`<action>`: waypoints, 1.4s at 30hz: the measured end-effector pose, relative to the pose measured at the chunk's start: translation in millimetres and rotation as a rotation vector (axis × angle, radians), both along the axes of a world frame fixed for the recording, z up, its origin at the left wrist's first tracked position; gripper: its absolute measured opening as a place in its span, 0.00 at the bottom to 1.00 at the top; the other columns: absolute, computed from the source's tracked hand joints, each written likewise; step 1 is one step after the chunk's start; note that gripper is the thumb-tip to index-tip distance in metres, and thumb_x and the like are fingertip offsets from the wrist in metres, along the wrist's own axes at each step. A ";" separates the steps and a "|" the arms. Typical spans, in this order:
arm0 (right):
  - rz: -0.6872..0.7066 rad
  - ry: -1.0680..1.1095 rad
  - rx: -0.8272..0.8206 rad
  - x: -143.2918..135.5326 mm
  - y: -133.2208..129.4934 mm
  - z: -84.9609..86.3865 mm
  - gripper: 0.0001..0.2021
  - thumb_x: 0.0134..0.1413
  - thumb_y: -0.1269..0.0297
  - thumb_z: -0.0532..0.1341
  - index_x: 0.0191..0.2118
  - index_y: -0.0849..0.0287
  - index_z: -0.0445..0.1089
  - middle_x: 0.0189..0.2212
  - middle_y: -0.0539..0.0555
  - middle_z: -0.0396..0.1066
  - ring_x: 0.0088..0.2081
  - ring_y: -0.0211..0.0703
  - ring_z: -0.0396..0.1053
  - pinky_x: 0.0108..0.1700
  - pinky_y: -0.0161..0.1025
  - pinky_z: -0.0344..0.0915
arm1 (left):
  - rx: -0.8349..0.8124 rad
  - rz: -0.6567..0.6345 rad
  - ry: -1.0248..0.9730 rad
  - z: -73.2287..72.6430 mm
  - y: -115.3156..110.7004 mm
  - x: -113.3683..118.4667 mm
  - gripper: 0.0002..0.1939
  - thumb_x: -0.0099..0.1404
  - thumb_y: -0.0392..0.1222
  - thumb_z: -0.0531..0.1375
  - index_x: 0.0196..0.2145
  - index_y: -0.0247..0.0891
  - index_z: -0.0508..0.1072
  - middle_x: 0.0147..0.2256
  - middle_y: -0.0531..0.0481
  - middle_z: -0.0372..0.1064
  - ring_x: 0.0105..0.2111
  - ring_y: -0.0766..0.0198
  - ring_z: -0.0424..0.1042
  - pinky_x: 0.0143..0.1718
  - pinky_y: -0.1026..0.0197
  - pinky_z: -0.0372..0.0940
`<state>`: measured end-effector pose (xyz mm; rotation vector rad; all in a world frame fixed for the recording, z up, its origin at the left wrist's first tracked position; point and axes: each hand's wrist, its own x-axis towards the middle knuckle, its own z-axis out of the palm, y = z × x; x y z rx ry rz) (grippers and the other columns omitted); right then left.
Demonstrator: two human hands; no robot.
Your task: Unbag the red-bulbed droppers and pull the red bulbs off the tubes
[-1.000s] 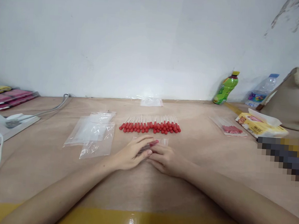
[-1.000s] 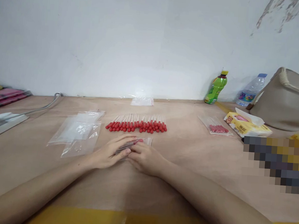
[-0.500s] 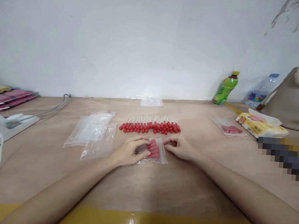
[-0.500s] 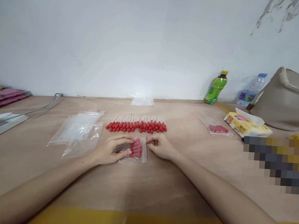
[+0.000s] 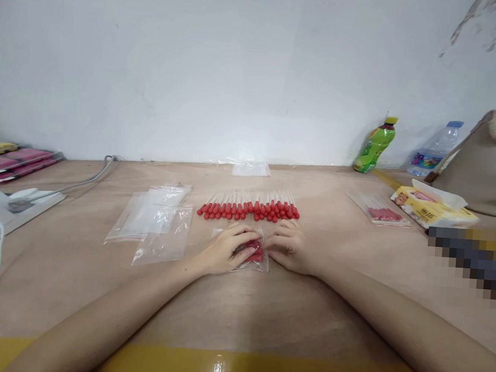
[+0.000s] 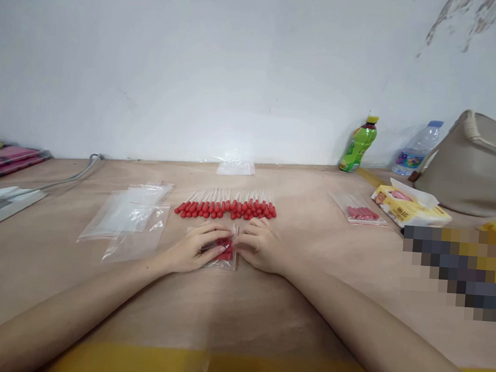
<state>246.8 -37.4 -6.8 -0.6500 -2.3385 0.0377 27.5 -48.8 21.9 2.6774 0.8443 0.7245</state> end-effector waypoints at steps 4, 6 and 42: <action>0.008 0.056 0.080 -1.5 2.9 -1.9 0.03 0.51 0.69 0.58 0.29 0.56 0.69 0.27 0.50 0.69 0.33 0.39 0.60 0.38 0.39 0.54 | 0.004 -0.009 0.019 0.6 -1.5 0.0 0.15 0.64 0.37 0.51 0.49 0.40 0.65 0.45 0.46 0.64 0.44 0.61 0.64 0.46 0.58 0.61; 0.004 0.068 0.111 -3.2 3.1 -1.1 0.03 0.50 0.69 0.59 0.28 0.57 0.68 0.26 0.50 0.68 0.33 0.39 0.60 0.37 0.39 0.54 | 0.032 -0.004 0.055 1.9 -2.0 0.1 0.16 0.64 0.37 0.50 0.49 0.40 0.65 0.44 0.46 0.64 0.44 0.61 0.64 0.45 0.58 0.61; 0.141 -0.320 0.447 -22.2 -3.9 21.5 0.16 0.62 0.71 0.44 0.27 0.59 0.64 0.26 0.48 0.64 0.34 0.36 0.57 0.40 0.37 0.52 | 0.336 -0.219 0.197 -2.9 10.7 -13.0 0.13 0.67 0.33 0.44 0.31 0.36 0.67 0.30 0.49 0.68 0.29 0.68 0.66 0.33 0.66 0.60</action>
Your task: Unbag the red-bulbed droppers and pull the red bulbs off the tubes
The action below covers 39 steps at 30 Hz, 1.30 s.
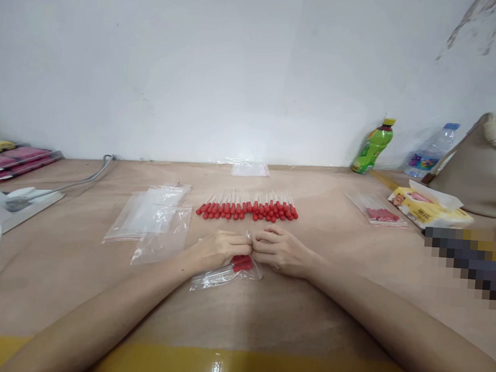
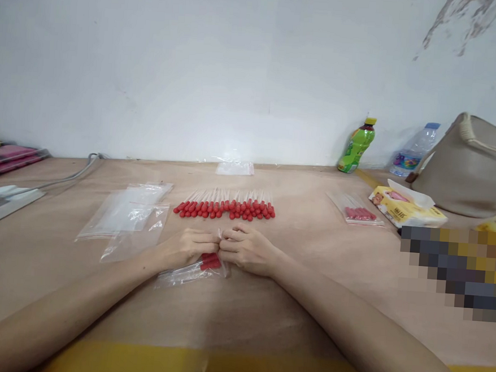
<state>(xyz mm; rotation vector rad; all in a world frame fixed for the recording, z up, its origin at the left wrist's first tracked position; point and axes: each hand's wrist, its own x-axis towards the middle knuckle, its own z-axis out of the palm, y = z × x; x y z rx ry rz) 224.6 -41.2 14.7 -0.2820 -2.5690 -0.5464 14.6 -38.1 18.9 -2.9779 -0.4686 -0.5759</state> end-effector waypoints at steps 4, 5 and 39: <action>0.009 -0.006 -0.003 -0.4 0.8 0.8 0.17 0.62 0.71 0.43 0.28 0.59 0.64 0.26 0.48 0.64 0.33 0.35 0.57 0.40 0.37 0.52 | -0.002 -0.010 -0.016 -3.0 1.7 -1.3 0.14 0.67 0.34 0.44 0.31 0.36 0.68 0.30 0.48 0.68 0.29 0.68 0.67 0.32 0.66 0.60; 0.015 0.002 -0.005 0.4 0.9 0.1 0.17 0.62 0.71 0.43 0.29 0.59 0.65 0.27 0.49 0.65 0.34 0.36 0.58 0.40 0.37 0.53 | -0.002 -0.008 -0.023 -3.5 1.8 -1.7 0.14 0.67 0.34 0.44 0.32 0.36 0.68 0.30 0.48 0.68 0.30 0.68 0.67 0.33 0.67 0.60; -0.005 -0.005 -0.075 9.7 -2.6 -7.2 0.12 0.60 0.73 0.46 0.34 0.59 0.65 0.31 0.51 0.66 0.36 0.37 0.58 0.40 0.37 0.51 | -0.047 -0.026 -0.034 16.4 -0.5 -9.9 0.12 0.64 0.30 0.47 0.35 0.37 0.68 0.36 0.49 0.70 0.34 0.67 0.68 0.34 0.66 0.60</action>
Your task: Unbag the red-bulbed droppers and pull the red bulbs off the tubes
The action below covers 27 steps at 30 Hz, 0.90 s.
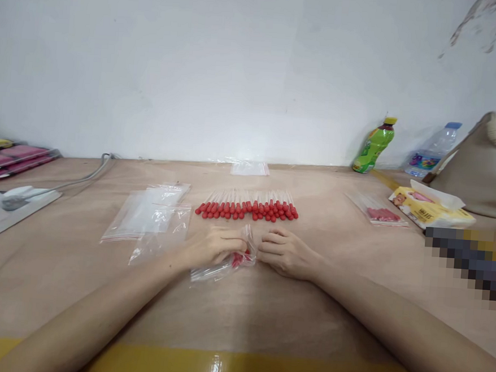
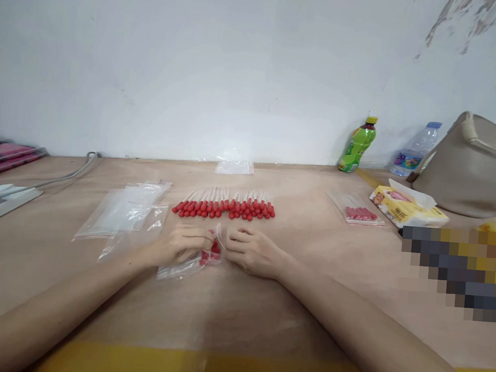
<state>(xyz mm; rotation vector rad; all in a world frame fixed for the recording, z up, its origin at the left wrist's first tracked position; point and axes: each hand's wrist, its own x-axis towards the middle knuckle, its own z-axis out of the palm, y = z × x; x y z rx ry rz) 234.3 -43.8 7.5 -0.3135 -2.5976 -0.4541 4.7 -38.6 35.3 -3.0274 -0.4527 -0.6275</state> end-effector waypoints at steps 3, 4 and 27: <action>-0.023 0.000 -0.049 2.2 -0.3 3.8 0.09 0.58 0.70 0.49 0.34 0.59 0.66 0.32 0.52 0.67 0.36 0.38 0.58 0.38 0.39 0.50 | 0.108 0.052 0.068 11.3 -1.2 -3.2 0.11 0.66 0.32 0.46 0.36 0.37 0.68 0.42 0.48 0.68 0.37 0.65 0.68 0.37 0.64 0.61; -0.030 -0.005 -0.065 2.3 -1.0 4.8 0.08 0.57 0.69 0.50 0.32 0.59 0.65 0.31 0.52 0.67 0.35 0.39 0.58 0.37 0.39 0.50 | 0.163 0.069 0.097 13.5 -2.2 -3.1 0.11 0.66 0.33 0.46 0.36 0.37 0.68 0.44 0.48 0.67 0.39 0.64 0.68 0.38 0.63 0.62; -0.273 0.326 -0.973 -10.7 6.0 4.7 0.09 0.51 0.61 0.59 0.27 0.62 0.67 0.22 0.47 0.65 0.25 0.33 0.60 0.31 0.33 0.55 | -0.341 0.378 0.016 -6.0 -23.5 -13.1 0.36 0.59 0.49 0.57 0.58 0.36 0.44 0.54 0.36 0.56 0.52 0.52 0.60 0.49 0.49 0.60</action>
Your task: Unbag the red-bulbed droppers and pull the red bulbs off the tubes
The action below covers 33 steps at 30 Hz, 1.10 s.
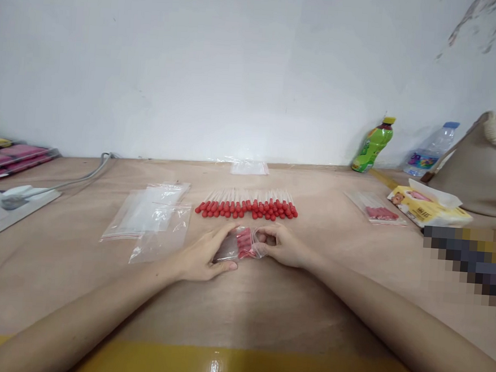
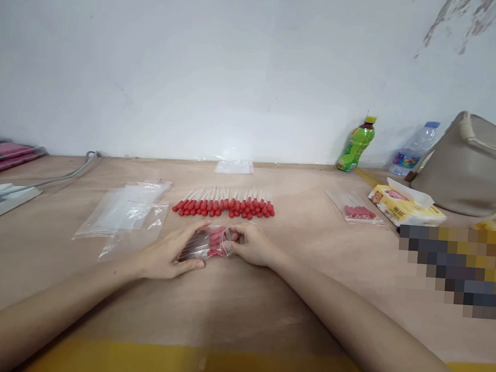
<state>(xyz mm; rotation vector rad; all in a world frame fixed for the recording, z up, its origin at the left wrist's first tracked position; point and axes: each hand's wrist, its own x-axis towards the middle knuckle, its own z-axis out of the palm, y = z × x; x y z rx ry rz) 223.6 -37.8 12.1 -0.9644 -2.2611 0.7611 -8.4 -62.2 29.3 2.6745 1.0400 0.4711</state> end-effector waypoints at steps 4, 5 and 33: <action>-0.008 0.021 -0.062 -1.9 0.2 -1.5 0.08 0.48 0.64 0.60 0.34 0.62 0.70 0.27 0.50 0.68 0.29 0.36 0.63 0.33 0.34 0.59 | -0.064 0.037 -0.128 -16.1 -0.6 -0.3 0.30 0.61 0.45 0.55 0.57 0.38 0.47 0.53 0.40 0.58 0.52 0.55 0.60 0.51 0.49 0.58; -0.038 0.043 -0.084 -2.9 -0.3 -3.1 0.09 0.47 0.63 0.62 0.35 0.62 0.70 0.29 0.51 0.69 0.31 0.37 0.64 0.34 0.35 0.60 | -0.079 0.035 -0.153 -18.1 -0.1 0.3 0.30 0.61 0.45 0.56 0.57 0.39 0.47 0.53 0.40 0.59 0.52 0.55 0.61 0.51 0.50 0.59; -0.041 0.500 -0.619 21.1 13.9 8.2 0.15 0.41 0.57 0.65 0.34 0.61 0.66 0.27 0.50 0.70 0.26 0.32 0.66 0.33 0.36 0.65 | -0.064 0.055 -0.207 -19.7 2.7 -3.1 0.25 0.62 0.45 0.55 0.55 0.39 0.55 0.50 0.42 0.63 0.49 0.56 0.64 0.47 0.51 0.62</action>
